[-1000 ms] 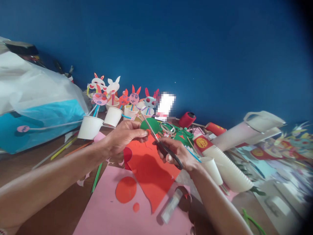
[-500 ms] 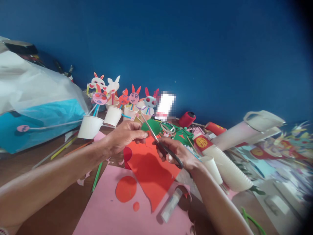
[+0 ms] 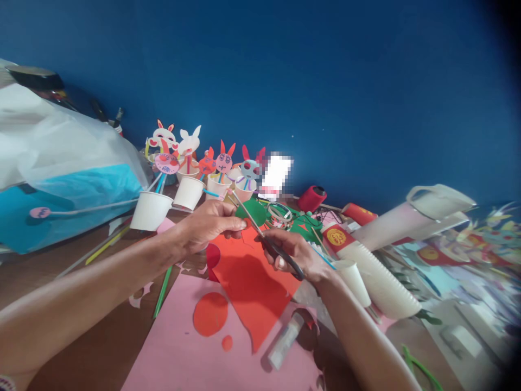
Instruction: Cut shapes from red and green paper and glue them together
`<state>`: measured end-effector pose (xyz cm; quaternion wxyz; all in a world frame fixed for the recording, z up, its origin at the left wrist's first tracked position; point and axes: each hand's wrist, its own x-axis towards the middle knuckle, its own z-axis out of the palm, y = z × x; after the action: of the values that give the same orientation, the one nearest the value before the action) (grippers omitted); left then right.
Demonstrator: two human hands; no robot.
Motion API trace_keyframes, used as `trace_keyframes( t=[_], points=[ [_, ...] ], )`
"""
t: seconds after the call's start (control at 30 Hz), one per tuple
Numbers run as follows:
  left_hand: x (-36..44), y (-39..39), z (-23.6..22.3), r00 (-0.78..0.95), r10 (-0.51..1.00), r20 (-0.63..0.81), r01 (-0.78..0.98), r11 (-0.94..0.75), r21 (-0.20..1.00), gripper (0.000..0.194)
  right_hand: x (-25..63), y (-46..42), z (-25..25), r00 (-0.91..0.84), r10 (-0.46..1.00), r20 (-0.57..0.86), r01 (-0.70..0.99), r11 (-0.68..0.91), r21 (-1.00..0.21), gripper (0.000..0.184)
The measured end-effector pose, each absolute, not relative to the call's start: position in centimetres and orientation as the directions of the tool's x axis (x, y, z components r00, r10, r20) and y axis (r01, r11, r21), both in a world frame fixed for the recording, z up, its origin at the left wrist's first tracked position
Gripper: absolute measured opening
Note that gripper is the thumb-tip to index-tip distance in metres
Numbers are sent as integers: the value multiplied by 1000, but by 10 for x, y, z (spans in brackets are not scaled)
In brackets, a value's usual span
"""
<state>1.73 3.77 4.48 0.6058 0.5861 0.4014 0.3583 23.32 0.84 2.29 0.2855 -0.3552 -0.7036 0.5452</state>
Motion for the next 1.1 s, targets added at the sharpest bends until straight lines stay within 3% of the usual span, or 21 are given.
trace_keyframes(
  t=[0.27,0.47,0.6,0.7,0.8,0.87,0.97,1.1],
  points=[
    [18,39,39,421,905,-62,14,62,998,10,235,9,30,-664,748,7,214,199,-956,54],
    [18,36,45,416,905,-86,1,94,996,6,247,7,47,-727,679,-102,346,235,-908,58],
    [12,41,54,335,938,-92,-41,112,993,7,265,7,52,-704,692,-160,456,267,-849,46],
    [9,43,55,354,930,-101,-35,121,992,9,273,11,53,-644,765,-23,290,216,-932,35],
    [11,40,52,447,887,-119,10,128,992,9,266,16,49,-365,911,190,50,223,-973,28],
    [14,37,50,519,844,-134,55,123,991,9,255,17,44,-231,942,242,-39,240,-970,26],
    [20,32,47,606,777,-173,124,122,985,8,238,14,39,-243,950,196,-79,182,-980,28],
    [25,28,42,687,689,-231,236,89,968,9,223,6,36,-355,932,77,-15,77,-997,31]
  ],
)
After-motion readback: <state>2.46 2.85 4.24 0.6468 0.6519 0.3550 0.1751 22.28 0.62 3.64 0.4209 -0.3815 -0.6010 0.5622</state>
